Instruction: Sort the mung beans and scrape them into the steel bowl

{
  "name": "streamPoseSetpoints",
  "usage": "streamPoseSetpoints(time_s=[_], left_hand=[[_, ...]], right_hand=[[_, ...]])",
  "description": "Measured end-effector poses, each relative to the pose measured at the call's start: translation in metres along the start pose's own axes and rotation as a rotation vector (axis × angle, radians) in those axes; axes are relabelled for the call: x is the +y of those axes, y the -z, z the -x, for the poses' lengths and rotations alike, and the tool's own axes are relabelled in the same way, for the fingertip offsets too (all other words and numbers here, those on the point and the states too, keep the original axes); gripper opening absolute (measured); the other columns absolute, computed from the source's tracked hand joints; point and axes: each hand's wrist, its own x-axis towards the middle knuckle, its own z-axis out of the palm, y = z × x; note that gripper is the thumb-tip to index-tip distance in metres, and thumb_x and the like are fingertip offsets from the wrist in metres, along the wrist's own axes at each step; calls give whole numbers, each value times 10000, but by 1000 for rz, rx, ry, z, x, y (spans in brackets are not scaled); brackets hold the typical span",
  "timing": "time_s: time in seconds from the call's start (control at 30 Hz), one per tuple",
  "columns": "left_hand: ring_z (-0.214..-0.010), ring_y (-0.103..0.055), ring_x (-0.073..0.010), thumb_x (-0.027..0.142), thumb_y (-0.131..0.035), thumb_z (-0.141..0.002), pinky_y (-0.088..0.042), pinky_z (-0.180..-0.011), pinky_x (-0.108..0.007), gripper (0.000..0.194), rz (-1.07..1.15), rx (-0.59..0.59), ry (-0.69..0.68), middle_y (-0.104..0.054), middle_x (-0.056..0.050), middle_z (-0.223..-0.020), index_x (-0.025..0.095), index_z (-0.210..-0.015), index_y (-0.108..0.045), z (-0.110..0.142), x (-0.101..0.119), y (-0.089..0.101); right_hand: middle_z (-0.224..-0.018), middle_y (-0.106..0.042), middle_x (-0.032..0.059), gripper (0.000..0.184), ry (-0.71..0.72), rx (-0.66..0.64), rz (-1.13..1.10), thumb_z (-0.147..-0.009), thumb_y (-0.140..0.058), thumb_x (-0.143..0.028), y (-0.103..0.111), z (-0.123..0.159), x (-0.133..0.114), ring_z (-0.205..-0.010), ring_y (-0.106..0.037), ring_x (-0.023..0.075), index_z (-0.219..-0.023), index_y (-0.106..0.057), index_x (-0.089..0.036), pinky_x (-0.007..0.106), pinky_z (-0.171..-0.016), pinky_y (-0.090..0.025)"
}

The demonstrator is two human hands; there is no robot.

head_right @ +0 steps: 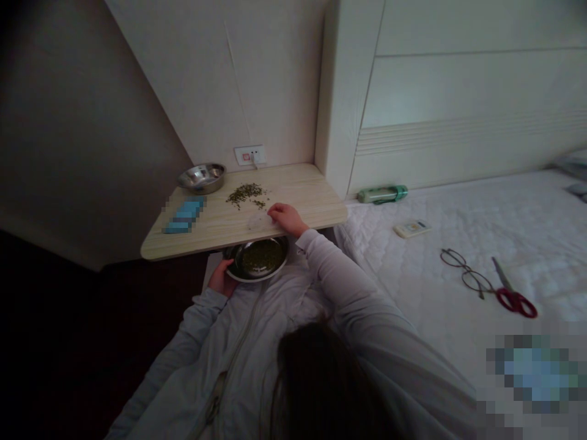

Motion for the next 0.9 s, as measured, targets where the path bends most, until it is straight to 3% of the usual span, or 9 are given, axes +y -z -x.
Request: streamPoseSetpoints(time_s=[0.17,0.9], left_hand=[[-675,-630,-149,121,-471,-681,-495,-639,-252,168,8,1,1,-665,-6,-601,141,-697,-637,1,0,0],[-657,-630,-137,111,-470,-691,-498,-657,-242,171,1,18,-3,-658,9,-571,153,-654,-632,4,1,-3]], right_hand=[[-552,-547,-30,166,-12,77,-18,-681,-443,-218,-2,-1,3,-569,-483,96,-744,-583,-154,221,-600,-363],[-548,-534,-39,164,-5,94,14,-694,-440,-253,-1,-1,3,-553,-476,86,-729,-568,-157,216,-596,-364]])
